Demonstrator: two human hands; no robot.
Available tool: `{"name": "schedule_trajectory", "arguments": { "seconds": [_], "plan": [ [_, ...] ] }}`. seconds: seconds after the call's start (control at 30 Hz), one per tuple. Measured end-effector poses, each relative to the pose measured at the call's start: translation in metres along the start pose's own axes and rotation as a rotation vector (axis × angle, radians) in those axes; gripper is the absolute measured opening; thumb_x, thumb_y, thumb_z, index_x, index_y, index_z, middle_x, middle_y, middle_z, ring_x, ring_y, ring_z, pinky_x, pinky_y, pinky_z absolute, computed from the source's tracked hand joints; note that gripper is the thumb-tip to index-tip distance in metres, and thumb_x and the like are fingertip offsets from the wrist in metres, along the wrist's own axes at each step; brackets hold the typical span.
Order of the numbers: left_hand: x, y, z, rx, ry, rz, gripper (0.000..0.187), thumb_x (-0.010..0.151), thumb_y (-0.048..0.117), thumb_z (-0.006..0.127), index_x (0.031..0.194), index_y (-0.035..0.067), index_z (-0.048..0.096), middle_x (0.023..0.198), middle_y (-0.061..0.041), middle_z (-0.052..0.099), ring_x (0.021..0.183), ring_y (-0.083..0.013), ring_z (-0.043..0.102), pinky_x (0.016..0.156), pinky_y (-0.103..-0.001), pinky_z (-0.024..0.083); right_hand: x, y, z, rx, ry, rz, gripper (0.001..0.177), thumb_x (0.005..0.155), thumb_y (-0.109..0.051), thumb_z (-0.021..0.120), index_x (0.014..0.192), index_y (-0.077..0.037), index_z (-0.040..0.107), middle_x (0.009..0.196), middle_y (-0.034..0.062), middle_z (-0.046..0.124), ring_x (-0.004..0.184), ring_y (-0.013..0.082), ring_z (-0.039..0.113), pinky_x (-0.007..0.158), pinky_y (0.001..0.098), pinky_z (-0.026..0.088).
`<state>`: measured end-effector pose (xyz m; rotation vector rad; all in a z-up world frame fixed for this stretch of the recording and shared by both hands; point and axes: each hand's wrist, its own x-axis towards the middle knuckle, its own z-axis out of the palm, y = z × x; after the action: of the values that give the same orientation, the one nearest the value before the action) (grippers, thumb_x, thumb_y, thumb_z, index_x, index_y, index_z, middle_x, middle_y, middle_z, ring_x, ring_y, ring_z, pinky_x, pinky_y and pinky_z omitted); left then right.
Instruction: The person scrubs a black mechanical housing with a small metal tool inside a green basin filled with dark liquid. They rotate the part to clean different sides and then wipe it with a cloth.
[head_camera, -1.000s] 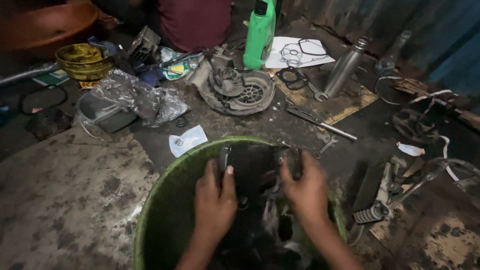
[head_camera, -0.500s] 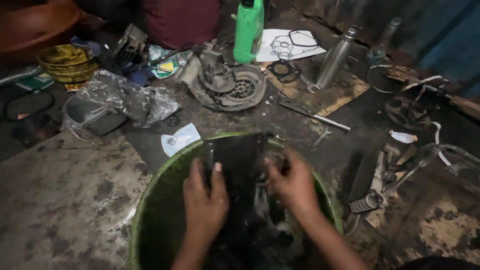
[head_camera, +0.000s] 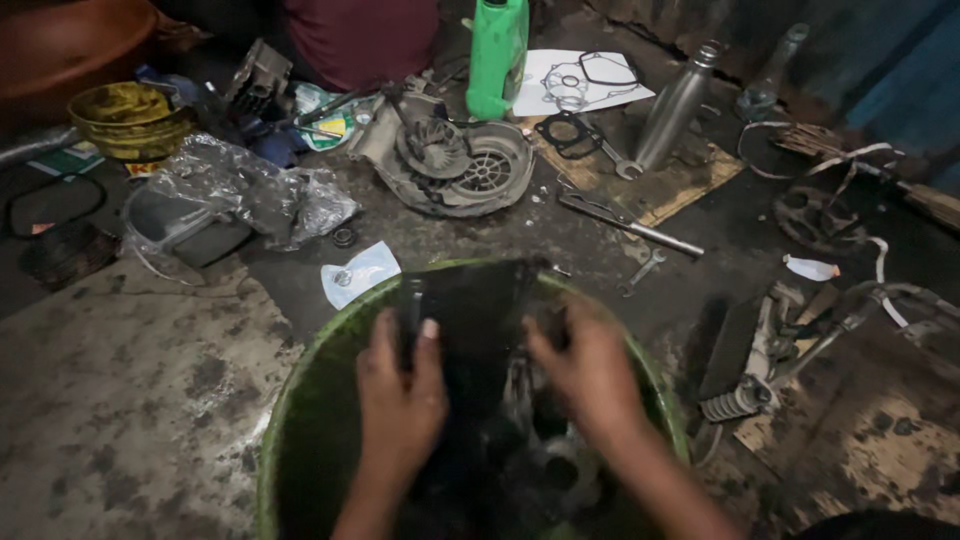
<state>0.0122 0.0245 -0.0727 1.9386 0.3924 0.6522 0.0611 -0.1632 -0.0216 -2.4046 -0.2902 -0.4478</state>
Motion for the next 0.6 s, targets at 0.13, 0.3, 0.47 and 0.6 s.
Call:
{"name": "schedule_trajectory", "arguments": {
  "seconds": [0.13,0.3,0.47,0.6],
  "plan": [
    [0.008,0.016,-0.010,0.044,0.030,0.077,0.041,0.100,0.026,0.060,0.128,-0.003,0.058,0.103,-0.025,0.069,0.095,-0.0431,0.062,0.083,-0.050,0.048,0.002,-0.004,0.000,0.108,-0.137,0.168,0.037,0.080,-0.022,0.080,0.106,0.002,0.071,0.091,0.0221,0.074,0.081,0.0299,0.071,0.073,0.0386,0.055],
    [0.021,0.030,-0.026,-0.141,0.005,0.122,0.025,0.102,0.020,0.057,0.115,-0.001,0.060,0.093,-0.021,0.071,0.080,-0.0359,0.070,0.074,-0.044,0.053,0.016,0.020,-0.032,0.265,-0.079,0.297,0.037,0.081,-0.022,0.074,0.112,-0.001,0.070,0.092,0.0099,0.077,0.080,0.0159,0.071,0.074,0.0337,0.057],
    [0.023,0.035,-0.033,-0.186,0.017,0.177,0.021,0.103,0.017,0.056,0.115,-0.001,0.060,0.095,-0.020,0.072,0.083,-0.0348,0.072,0.077,-0.043,0.054,0.031,0.070,-0.020,0.423,-0.097,0.299,0.031,0.092,-0.021,0.070,0.114,0.001,0.071,0.099,0.0041,0.075,0.089,0.0114,0.066,0.082,0.0300,0.052],
    [0.023,0.035,-0.031,-0.183,0.038,0.202,0.025,0.103,0.016,0.058,0.120,-0.002,0.060,0.101,-0.021,0.071,0.090,-0.0363,0.072,0.082,-0.045,0.054,0.026,0.083,0.001,0.650,-0.162,0.454,0.028,0.099,-0.023,0.066,0.114,0.000,0.074,0.100,0.0017,0.073,0.089,0.0092,0.062,0.084,0.0285,0.049]
  ]
}}
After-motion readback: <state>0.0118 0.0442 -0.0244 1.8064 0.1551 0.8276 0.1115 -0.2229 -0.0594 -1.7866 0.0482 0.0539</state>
